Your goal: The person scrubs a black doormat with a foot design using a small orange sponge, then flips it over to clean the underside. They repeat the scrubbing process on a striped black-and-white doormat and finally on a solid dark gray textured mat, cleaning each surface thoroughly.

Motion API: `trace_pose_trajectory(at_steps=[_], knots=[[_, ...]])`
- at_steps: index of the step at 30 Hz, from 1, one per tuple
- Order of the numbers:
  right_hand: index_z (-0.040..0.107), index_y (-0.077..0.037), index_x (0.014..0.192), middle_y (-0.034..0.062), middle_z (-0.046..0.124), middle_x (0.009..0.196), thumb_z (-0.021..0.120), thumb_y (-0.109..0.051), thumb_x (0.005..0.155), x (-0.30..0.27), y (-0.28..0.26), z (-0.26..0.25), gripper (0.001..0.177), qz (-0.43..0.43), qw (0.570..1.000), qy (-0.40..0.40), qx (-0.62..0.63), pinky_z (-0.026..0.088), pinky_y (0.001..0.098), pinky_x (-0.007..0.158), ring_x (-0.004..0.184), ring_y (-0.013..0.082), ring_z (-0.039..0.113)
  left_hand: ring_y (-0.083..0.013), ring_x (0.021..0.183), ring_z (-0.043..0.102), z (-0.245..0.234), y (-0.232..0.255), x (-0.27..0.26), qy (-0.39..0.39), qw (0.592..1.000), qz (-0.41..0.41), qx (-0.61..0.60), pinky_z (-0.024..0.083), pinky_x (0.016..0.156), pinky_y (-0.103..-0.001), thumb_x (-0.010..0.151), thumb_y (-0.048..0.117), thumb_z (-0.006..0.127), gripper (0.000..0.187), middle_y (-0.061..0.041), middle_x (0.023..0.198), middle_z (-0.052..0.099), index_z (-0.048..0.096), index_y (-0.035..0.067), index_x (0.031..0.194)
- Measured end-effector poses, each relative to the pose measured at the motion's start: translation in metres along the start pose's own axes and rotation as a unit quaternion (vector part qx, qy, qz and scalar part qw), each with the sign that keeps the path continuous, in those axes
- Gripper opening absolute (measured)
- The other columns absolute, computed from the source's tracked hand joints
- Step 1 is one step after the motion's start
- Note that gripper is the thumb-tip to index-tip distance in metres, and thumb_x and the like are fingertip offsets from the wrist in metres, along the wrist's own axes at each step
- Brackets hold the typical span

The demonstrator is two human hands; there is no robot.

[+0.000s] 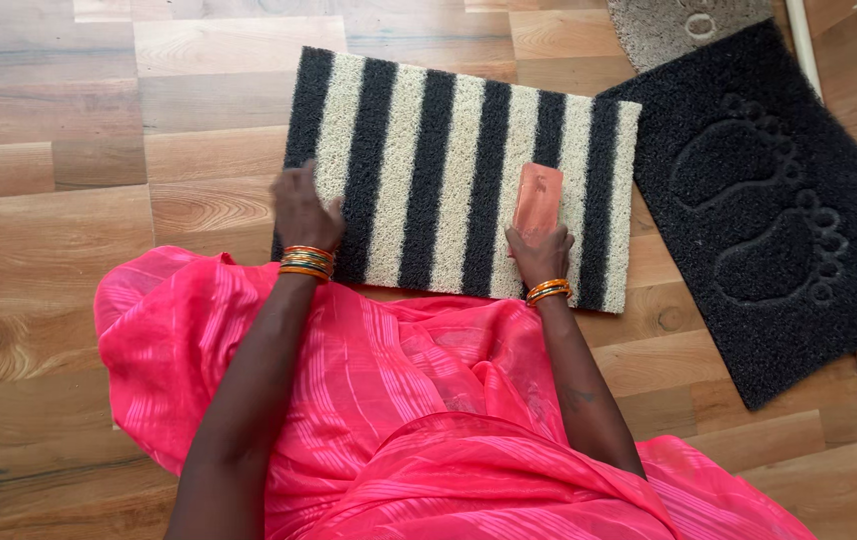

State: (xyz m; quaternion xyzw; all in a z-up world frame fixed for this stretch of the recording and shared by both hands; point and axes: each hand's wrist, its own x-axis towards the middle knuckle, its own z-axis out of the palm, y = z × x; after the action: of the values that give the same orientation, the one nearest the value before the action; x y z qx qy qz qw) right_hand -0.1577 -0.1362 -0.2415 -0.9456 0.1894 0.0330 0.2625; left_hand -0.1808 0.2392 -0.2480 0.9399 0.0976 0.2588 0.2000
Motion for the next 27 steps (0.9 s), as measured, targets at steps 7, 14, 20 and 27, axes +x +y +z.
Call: trace_pose_trajectory(at_steps=[7,14,20,27], knots=[[0.028,0.007,0.147,0.0313,0.047,0.132,0.088,-0.049,0.076,-0.059,-0.046,0.042,0.109,-0.196,0.979,-0.053,0.028,0.054,0.0476,0.087,0.111,0.0426,0.059,-0.0359,0.112,0.063,0.031,0.075,-0.039,-0.328,0.901,0.022,-0.282,0.051,0.096,-0.047,0.091,0.056,0.065,0.077,-0.019,0.126,0.063,0.047,0.009,0.149],[0.009,-0.007,0.165,0.0148,0.063,0.123,0.063,-0.006,0.093,-0.047,-0.027,0.070,0.090,-0.217,0.876,-0.317,0.291,0.055,0.0324,0.090,0.106,0.0180,0.065,-0.0428,0.115,0.060,0.033,0.092,-0.039,-0.329,0.925,0.064,-0.177,0.050,0.099,-0.050,0.084,0.074,0.064,0.103,-0.028,0.128,0.057,0.032,0.006,0.154],[0.023,-0.012,0.160,0.0110,0.051,0.125,0.068,-0.003,0.093,-0.052,-0.022,0.085,0.082,-0.273,0.803,-0.348,0.400,0.052,0.0324,0.102,0.117,0.0181,0.058,-0.0448,0.116,0.057,0.019,0.112,-0.016,-0.401,0.910,-0.013,-0.106,0.053,0.094,-0.050,0.075,0.068,0.074,0.109,-0.028,0.132,0.047,0.022,0.017,0.157],[0.052,-0.016,0.149,0.0167,0.047,0.143,0.077,-0.034,0.089,-0.030,-0.027,0.025,0.068,-0.291,0.953,-0.077,-0.018,0.041,0.0504,0.111,0.137,0.0336,0.041,-0.0322,0.106,0.057,-0.015,0.030,-0.018,-0.299,0.947,0.115,-0.003,0.054,0.084,-0.047,0.091,0.041,0.073,0.081,-0.018,0.128,0.047,0.029,0.029,0.158]])
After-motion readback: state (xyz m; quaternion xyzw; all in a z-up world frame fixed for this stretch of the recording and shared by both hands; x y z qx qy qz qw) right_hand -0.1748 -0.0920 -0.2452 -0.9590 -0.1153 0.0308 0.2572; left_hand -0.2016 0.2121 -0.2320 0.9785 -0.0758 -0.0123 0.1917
